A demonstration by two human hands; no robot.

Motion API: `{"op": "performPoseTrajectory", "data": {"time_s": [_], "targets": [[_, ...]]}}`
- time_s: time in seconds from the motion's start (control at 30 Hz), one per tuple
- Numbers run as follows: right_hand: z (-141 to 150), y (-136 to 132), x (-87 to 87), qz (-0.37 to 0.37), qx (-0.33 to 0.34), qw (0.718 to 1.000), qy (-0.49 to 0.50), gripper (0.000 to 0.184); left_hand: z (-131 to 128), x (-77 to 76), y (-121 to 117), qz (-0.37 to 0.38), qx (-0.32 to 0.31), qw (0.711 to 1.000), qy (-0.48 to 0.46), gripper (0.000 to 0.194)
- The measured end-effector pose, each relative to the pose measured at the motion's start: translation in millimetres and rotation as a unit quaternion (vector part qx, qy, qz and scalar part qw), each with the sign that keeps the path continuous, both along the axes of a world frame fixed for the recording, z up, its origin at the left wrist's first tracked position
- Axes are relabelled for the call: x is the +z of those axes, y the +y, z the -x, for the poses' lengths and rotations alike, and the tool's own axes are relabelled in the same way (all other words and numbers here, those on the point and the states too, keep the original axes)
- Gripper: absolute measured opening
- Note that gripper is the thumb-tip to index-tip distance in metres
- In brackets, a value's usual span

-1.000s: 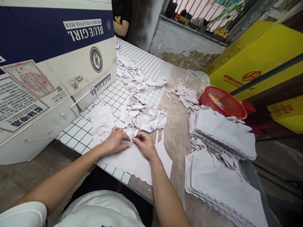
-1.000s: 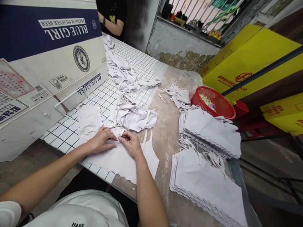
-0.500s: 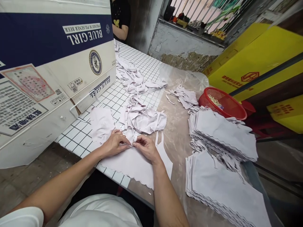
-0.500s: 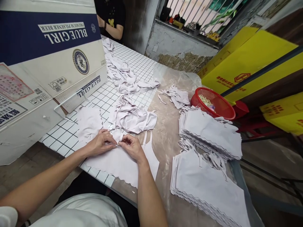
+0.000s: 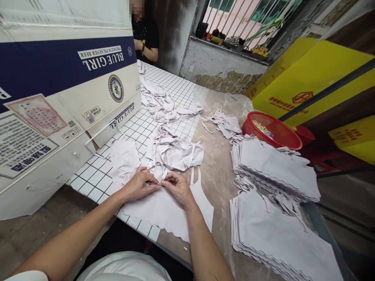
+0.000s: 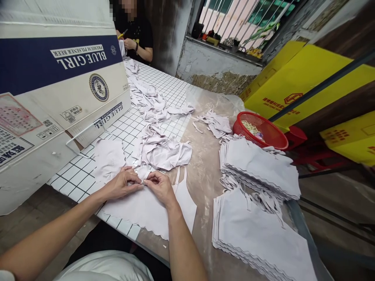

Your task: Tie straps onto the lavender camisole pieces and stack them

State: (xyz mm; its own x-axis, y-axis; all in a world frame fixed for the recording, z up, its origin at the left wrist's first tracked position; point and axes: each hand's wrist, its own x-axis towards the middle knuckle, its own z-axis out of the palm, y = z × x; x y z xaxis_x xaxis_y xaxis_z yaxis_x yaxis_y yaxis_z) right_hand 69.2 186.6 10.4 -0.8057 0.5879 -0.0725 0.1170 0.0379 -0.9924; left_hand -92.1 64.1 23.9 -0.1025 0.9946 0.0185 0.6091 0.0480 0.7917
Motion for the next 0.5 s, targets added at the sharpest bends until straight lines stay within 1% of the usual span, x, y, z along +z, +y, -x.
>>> {"op": "performPoseTrajectory", "data": {"time_s": [0.07,0.13,0.2,0.23,0.3,0.33,0.4,0.5], "targets": [[0,-1,1.1,-0.036,-0.001,0.999,-0.005,0.023,-1,1.2,0,-0.002,0.005,1.000,0.003,0.031],[-1,-2,4.5,-0.108,-0.014,0.994,-0.005,0.017,-2,1.7,1,-0.003,0.010,1.000,0.002,0.030],[-2,-2,9.1,-0.207,-0.018,0.978,0.009,0.014,-3,1.5,1,-0.003,0.012,1.000,0.002,0.029],[-3,-3,11.3,-0.253,-0.010,0.967,0.018,0.018,-3,1.3,1,-0.003,0.012,1.000,0.004,0.028],[-3,-3,14.4,-0.318,0.027,0.947,0.025,0.024,-3,0.9,0,-0.006,0.012,1.000,0.008,0.027],[-3,-3,15.2,-0.338,0.046,0.940,0.021,0.024,-3,0.8,0,-0.010,0.012,1.000,0.010,0.027],[-4,-3,15.5,-0.361,0.075,0.929,0.002,0.019,-3,1.1,-1,-0.014,0.011,1.000,0.010,0.027],[-6,-1,15.6,-0.362,0.089,0.928,-0.025,0.007,-2,2.2,-1,-0.010,0.005,1.000,0.012,0.029]]}}
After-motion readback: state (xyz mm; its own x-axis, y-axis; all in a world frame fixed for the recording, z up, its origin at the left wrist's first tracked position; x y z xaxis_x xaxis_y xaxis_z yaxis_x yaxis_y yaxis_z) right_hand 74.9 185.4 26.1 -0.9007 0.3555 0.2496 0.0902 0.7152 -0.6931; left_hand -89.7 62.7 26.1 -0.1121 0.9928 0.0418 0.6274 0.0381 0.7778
